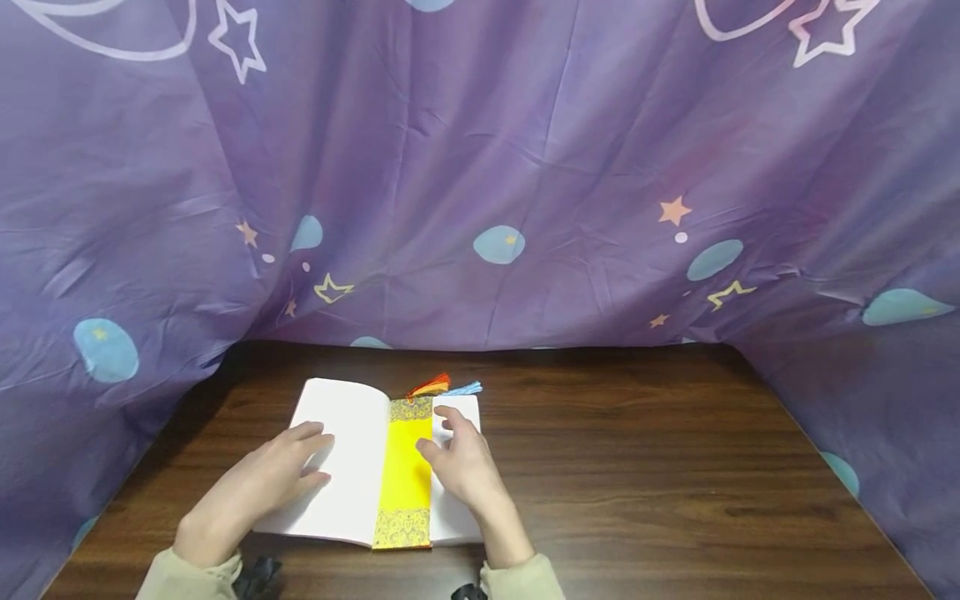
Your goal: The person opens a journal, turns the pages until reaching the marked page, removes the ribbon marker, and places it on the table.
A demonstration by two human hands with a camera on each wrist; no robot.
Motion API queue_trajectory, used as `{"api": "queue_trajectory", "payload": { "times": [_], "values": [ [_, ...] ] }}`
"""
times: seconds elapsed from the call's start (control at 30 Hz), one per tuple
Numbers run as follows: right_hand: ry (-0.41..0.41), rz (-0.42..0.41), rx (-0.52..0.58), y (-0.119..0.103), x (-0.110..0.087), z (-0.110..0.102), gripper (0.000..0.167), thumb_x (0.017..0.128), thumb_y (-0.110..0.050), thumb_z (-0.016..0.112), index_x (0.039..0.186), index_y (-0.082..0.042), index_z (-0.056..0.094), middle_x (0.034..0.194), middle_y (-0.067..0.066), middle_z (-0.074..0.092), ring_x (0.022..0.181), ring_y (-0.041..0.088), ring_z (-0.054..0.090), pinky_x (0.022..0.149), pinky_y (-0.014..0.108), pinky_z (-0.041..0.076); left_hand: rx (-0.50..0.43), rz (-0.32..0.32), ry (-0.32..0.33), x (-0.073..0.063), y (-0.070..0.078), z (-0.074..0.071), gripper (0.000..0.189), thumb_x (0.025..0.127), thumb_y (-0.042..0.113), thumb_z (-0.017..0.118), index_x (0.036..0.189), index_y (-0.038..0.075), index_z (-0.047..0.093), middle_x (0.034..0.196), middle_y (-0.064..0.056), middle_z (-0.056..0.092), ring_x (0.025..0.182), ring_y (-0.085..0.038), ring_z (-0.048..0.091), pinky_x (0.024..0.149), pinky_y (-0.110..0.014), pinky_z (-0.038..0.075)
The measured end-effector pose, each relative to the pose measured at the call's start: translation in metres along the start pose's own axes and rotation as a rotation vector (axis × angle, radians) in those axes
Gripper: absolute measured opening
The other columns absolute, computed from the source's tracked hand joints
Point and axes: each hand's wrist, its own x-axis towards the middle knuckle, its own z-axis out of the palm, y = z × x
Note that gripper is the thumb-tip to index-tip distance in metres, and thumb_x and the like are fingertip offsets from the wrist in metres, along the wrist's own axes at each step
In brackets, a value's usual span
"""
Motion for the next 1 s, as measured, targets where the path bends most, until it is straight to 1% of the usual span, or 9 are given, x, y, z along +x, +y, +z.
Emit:
{"api": "queue_trajectory", "payload": {
  "times": [0.07, 0.13, 0.3, 0.37, 0.43, 0.67, 0.83, 0.93, 1.0],
  "values": [
    [0.01, 0.057, 0.05, 0.003, 0.003, 0.002, 0.054, 0.088, -0.012, 0.07, 0.136, -0.001, 0.05, 0.125, 0.027, 0.055, 0.092, 0.033, 0.064, 0.067, 0.038, 0.059, -0.007, -0.011, -0.013, 0.0, 0.0, 0.001, 0.037, 0.081, 0.016, 0.078, 0.114, 0.003, 0.065, 0.124, -0.022, 0.059, 0.114, -0.04, 0.057, 0.094, -0.054, 0.049],
    [0.017, 0.099, 0.066, 0.005, 0.006, 0.003, 0.057, 0.087, -0.012, 0.071, 0.137, 0.002, 0.048, 0.121, 0.027, 0.055, 0.084, 0.027, 0.063, 0.06, 0.033, 0.058, -0.016, -0.023, -0.025, 0.001, 0.0, 0.001, 0.04, 0.082, 0.016, 0.078, 0.117, 0.002, 0.065, 0.127, -0.023, 0.058, 0.117, -0.04, 0.056, 0.096, -0.055, 0.048],
    [0.016, 0.181, 0.028, 0.007, 0.012, 0.004, 0.066, 0.083, -0.014, 0.074, 0.139, 0.003, 0.044, 0.098, 0.016, 0.06, 0.068, 0.019, 0.059, 0.057, 0.027, 0.052, -0.025, -0.02, -0.03, 0.002, -0.001, 0.001, 0.04, 0.083, 0.016, 0.077, 0.117, 0.001, 0.065, 0.127, -0.024, 0.057, 0.117, -0.041, 0.055, 0.097, -0.056, 0.047],
    [0.001, 0.202, 0.012, 0.008, 0.015, 0.005, 0.07, 0.081, -0.014, 0.076, 0.14, 0.004, 0.044, 0.089, 0.011, 0.059, 0.062, 0.018, 0.058, 0.056, 0.026, 0.05, -0.028, -0.016, -0.03, 0.001, -0.001, 0.001, 0.038, 0.083, 0.016, 0.077, 0.116, 0.001, 0.065, 0.126, -0.024, 0.058, 0.117, -0.041, 0.055, 0.097, -0.056, 0.047],
    [-0.017, 0.218, 0.002, 0.008, 0.017, 0.007, 0.071, 0.079, -0.014, 0.077, 0.139, 0.005, 0.044, 0.086, 0.01, 0.058, 0.059, 0.019, 0.059, 0.055, 0.026, 0.052, -0.031, -0.012, -0.03, 0.001, -0.001, 0.001, 0.037, 0.083, 0.015, 0.077, 0.115, 0.001, 0.065, 0.126, -0.024, 0.058, 0.116, -0.041, 0.055, 0.097, -0.056, 0.047],
    [-0.028, 0.235, -0.106, 0.004, 0.024, 0.016, 0.063, 0.075, -0.013, 0.078, 0.13, 0.006, 0.052, 0.077, 0.009, 0.06, 0.057, 0.018, 0.058, 0.053, 0.027, 0.052, -0.033, -0.015, -0.039, 0.001, -0.002, 0.001, 0.037, 0.082, 0.014, 0.078, 0.115, 0.001, 0.064, 0.125, -0.023, 0.058, 0.116, -0.041, 0.056, 0.097, -0.055, 0.047],
    [-0.019, 0.234, -0.179, 0.002, 0.028, 0.021, 0.053, 0.072, -0.011, 0.077, 0.119, 0.006, 0.058, 0.076, 0.008, 0.061, 0.065, 0.019, 0.058, 0.06, 0.029, 0.051, -0.027, -0.026, -0.051, 0.002, -0.002, 0.0, 0.037, 0.082, 0.014, 0.078, 0.115, 0.002, 0.065, 0.125, -0.022, 0.058, 0.116, -0.04, 0.056, 0.098, -0.054, 0.047],
    [-0.02, 0.233, -0.187, 0.003, 0.028, 0.022, 0.046, 0.071, -0.007, 0.074, 0.113, 0.005, 0.06, 0.076, 0.007, 0.061, 0.067, 0.02, 0.057, 0.06, 0.029, 0.05, -0.032, -0.037, -0.059, 0.002, -0.001, 0.0, 0.037, 0.083, 0.015, 0.077, 0.115, 0.002, 0.065, 0.126, -0.023, 0.058, 0.118, -0.04, 0.055, 0.098, -0.055, 0.046],
    [-0.021, 0.227, -0.154, 0.005, 0.027, 0.022, 0.041, 0.071, -0.002, 0.071, 0.11, 0.005, 0.06, 0.072, 0.008, 0.06, 0.061, 0.018, 0.057, 0.057, 0.027, 0.051, -0.035, -0.046, -0.068, 0.002, -0.001, 0.0, 0.037, 0.083, 0.015, 0.077, 0.116, 0.002, 0.064, 0.128, -0.023, 0.057, 0.119, -0.04, 0.054, 0.099, -0.055, 0.045]
  ]
}}
